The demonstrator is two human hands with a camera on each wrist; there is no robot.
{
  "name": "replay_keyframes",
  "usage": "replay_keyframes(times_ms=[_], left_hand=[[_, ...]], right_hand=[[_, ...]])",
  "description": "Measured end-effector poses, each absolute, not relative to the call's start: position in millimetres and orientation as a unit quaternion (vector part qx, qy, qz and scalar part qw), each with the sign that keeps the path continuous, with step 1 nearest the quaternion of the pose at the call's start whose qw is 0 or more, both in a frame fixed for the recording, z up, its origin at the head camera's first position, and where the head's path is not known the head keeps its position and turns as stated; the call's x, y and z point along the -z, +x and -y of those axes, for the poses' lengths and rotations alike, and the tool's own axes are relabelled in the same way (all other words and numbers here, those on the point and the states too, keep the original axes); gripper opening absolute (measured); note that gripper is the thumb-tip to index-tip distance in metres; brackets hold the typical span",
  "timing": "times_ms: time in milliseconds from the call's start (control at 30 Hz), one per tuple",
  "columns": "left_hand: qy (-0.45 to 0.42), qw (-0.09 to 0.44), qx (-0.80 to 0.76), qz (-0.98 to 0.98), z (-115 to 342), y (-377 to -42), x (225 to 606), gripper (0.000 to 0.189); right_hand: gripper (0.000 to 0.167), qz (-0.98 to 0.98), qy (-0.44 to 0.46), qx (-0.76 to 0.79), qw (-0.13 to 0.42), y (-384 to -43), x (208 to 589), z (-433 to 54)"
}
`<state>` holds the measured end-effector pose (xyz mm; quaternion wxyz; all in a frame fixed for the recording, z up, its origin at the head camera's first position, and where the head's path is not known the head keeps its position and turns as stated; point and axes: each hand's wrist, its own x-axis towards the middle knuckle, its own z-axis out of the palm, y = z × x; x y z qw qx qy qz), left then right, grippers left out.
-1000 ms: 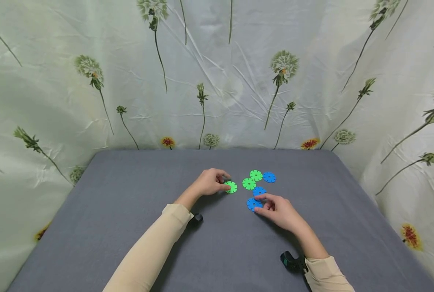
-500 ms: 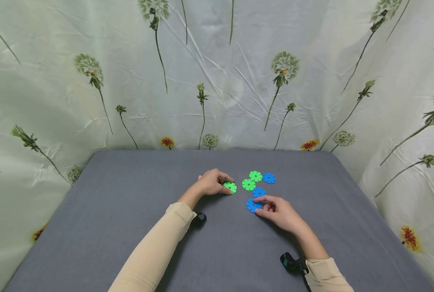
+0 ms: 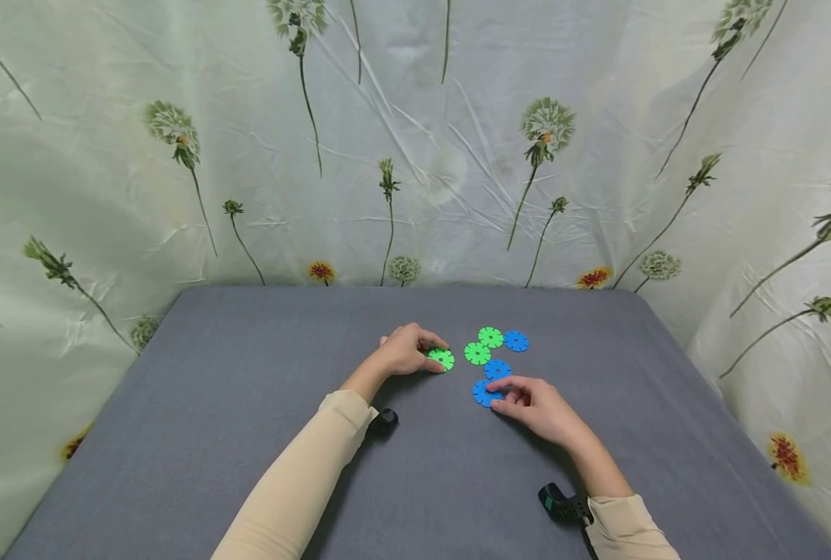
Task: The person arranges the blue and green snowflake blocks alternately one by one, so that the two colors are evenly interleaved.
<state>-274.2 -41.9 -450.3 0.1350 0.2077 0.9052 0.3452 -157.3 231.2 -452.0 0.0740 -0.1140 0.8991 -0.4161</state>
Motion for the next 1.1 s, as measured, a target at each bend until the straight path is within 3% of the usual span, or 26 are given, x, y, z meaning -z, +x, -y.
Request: replay_keyframes(times_ms=[467,1100], left_hand=[[0.219,0.136,-0.33,-0.908,41.9,-273.9,448.4,0.04],[0.224,0.129,-0.309,-0.915,38.8,-270.8,448.1,0.04]], right_hand=[[0.042,-0.905,-0.127,0.397,0.081,-157.0,451.1,-231.4],[0.036,-0.898,-0.142,0.407,0.086,-158.7,450.7,-233.7]])
